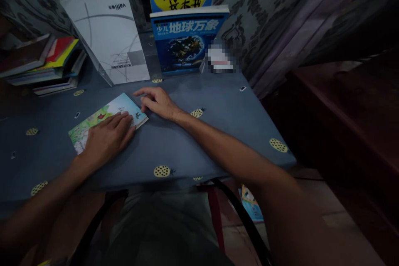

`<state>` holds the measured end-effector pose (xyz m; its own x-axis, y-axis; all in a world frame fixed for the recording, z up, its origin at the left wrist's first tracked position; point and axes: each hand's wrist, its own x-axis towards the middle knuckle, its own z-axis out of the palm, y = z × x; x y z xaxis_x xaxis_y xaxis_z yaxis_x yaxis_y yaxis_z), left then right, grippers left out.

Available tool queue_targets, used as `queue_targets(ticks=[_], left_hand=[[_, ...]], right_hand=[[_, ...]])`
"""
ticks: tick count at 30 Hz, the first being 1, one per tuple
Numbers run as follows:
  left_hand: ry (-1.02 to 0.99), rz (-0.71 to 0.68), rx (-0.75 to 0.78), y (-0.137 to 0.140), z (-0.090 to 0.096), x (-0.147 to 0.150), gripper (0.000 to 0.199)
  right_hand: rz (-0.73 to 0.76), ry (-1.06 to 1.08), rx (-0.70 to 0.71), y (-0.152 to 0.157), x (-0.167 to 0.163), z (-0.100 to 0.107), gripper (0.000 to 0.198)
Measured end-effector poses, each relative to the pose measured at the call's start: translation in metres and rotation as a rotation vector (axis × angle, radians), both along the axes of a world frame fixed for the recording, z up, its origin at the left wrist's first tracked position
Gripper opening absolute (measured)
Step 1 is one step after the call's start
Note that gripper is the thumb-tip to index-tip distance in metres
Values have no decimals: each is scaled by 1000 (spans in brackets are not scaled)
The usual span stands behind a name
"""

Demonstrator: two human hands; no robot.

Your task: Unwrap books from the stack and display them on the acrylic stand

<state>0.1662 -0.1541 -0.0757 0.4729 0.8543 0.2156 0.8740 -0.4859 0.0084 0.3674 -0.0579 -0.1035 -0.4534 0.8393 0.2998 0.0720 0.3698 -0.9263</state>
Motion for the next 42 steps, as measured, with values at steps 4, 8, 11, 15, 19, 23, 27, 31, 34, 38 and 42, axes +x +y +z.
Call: queue_targets(ticks=[4,8,11,15,19,23,27,31,34,38,42], left_hand=[[51,-3,38,-2,0,3,38],[106,-3,45,-1,-1,6,41],[101,-21,-5,-4,3,-1,43],[95,-29,-111,-22,6,-40,55],[40,128,-108,-51,-9,-93,72],[-47,127,-94,-65,-24,-108,64],[-63,104,-103,-53,-24,-91,64],[-45,113,-92,-38,-19,-75,67],[-28,101,-83,-32,-13,-72,67],[-38,31,-59,-30,-7,-76,59],[-29,-18,6,-32,-3,-74,44]], right_hand=[[15,48,10,-2,0,1,29],[87,-67,32,-7,0,6,27],[86,-235,181,-9,0,8,25],[184,-365,480,-7,1,7,18],[363,-518,701,-6,0,7,31],[332,-607,764,-3,3,8,35],[193,-676,771,6,11,6,33],[83,-700,754,13,20,2,33],[45,-714,769,13,20,-1,33],[-15,-678,820,2,9,-2,32],[69,-517,822,-20,-13,-1,30]])
